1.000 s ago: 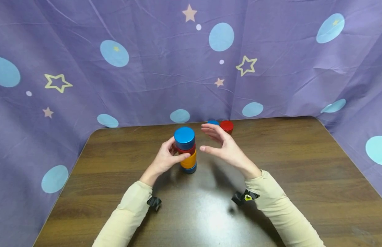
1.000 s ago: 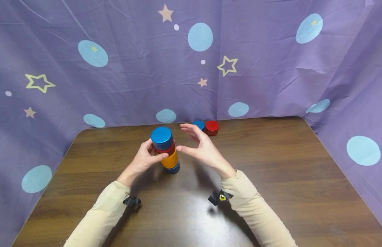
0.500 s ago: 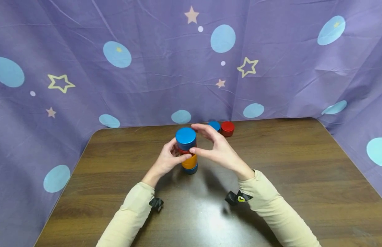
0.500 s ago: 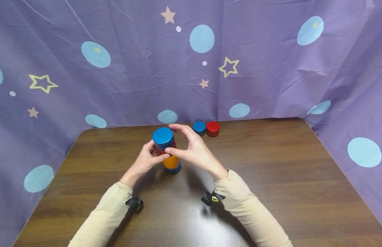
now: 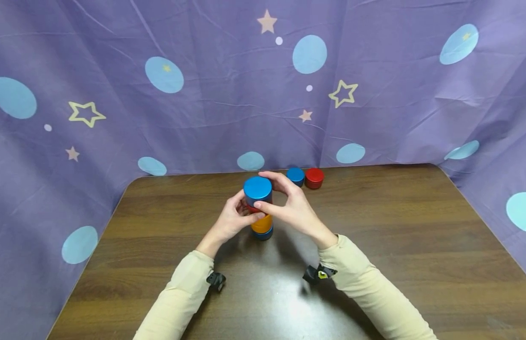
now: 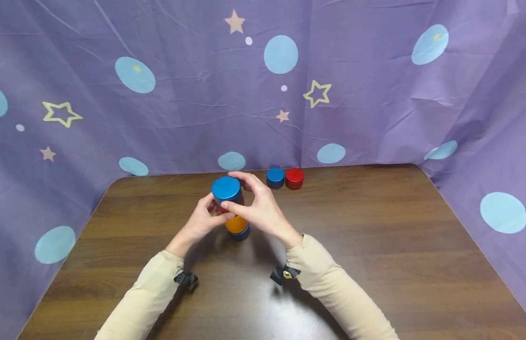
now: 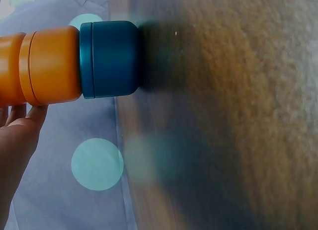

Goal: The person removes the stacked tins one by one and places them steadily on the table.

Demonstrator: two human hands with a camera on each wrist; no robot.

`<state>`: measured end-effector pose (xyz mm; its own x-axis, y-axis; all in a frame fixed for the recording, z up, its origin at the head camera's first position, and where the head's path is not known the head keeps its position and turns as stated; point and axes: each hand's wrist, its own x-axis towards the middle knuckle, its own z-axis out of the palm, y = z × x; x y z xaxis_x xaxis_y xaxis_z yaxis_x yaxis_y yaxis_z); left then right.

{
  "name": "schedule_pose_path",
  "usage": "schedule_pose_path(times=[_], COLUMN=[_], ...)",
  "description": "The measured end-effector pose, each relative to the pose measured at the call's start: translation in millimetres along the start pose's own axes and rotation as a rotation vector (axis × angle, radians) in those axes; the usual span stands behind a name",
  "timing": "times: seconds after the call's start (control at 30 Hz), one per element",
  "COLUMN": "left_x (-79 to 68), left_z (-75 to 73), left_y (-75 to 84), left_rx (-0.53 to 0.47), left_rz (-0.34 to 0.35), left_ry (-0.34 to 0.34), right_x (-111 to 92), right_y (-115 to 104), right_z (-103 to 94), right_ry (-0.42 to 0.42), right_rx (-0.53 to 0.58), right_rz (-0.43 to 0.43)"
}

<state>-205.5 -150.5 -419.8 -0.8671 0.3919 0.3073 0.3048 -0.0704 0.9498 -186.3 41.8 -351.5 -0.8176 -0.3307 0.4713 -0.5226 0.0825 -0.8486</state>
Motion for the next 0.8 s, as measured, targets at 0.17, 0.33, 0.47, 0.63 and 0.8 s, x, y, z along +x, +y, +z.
schedule_pose_path(times=[0.17,0.33,0.47,0.63,0.8], left_x=[0.2,-0.1,-0.2,0.0,0.4], left_z=[1.0,1.3,1.7,2.3,2.3], left_y=[-0.3,-0.6,0.3,0.9,0.4], left_rx=[-0.004,-0.003,-0.002,-0.001,0.001], left_rz=[0.000,-0.010,-0.007,0.001,0.001], left_ry=[0.012,0.022,0.020,0.012,0.013], right_x=[-4.4,-6.9,-8.2,-11.5,-15.8], right_y=[1.9,16.5,16.3,14.3,12.2], right_z=[-0.3,-0.6,-0.9,-3.2,-7.1], right_ry=[0.024,0.045,0.055,0.059,0.066], right_rx=[-0.008,-0.008,-0.011,-0.017,-0.031], right_rz=[-0.009,-0.029,-0.034,-0.033,-0.025])
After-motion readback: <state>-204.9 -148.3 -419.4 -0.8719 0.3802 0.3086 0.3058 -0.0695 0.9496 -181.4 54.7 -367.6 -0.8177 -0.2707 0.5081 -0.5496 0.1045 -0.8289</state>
